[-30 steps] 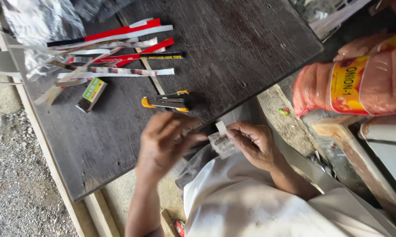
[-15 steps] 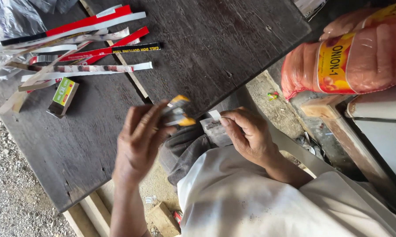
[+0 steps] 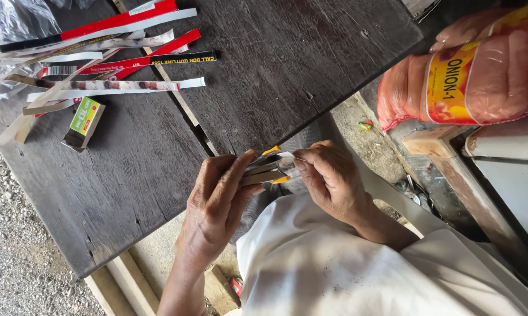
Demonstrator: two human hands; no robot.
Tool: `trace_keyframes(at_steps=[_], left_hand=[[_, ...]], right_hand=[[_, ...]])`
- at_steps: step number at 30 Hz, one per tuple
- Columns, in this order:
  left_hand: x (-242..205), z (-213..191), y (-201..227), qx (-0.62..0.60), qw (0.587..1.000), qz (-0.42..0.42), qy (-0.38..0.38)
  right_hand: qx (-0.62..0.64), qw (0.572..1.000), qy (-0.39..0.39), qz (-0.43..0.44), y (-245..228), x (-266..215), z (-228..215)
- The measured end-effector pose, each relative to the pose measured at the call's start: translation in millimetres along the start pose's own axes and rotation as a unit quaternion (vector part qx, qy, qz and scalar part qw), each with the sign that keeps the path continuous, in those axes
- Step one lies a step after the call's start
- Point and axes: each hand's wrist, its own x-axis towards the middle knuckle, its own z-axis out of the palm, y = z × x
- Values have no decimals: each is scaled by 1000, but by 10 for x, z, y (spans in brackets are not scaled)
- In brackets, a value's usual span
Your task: The person repeatedly places small plastic pouches containing dark seeds onto a wooden table, folds the open edge, and uses a handheld yellow stapler to seal the pouch. The person then places the sealed pouch into a white plastic crate. The process is repeated for multiple pouches.
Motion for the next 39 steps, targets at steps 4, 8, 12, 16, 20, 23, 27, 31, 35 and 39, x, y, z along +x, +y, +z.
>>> trace_keyframes(at_steps=[4,8,12,16,20,23,27,31,35,39], left_hand=[[5,1,17,-2,1000,5,-4],[52,10,57,-23,1000,4,-15],[58,61,39,-17,1000,16,-5],[68,83,33,-2,1000,27,12],[80,75,61,-3,999,29,26],[82,62,63,0,999,35,26],[75,72,52,2,999,37,29],[68,85,46,0,999,25,26],[141,103,69,-49,994,34,91],[140,131,49,-57,993,26,97]], right_hand=[[3,1000,-5,-22,-20,13,11],[12,1000,-11,-9,-71,55,9],[5,1000,-17,1,-48,18,22],[36,998,-31,39,-19,-28,24],[103,990,-35,92,23,-29,36],[156,974,-46,159,62,-72,53],[142,973,-52,174,56,-41,43],[151,966,-64,198,76,-45,41],[247,949,-21,193,135,-39,85],[276,942,-32,190,165,-55,47]])
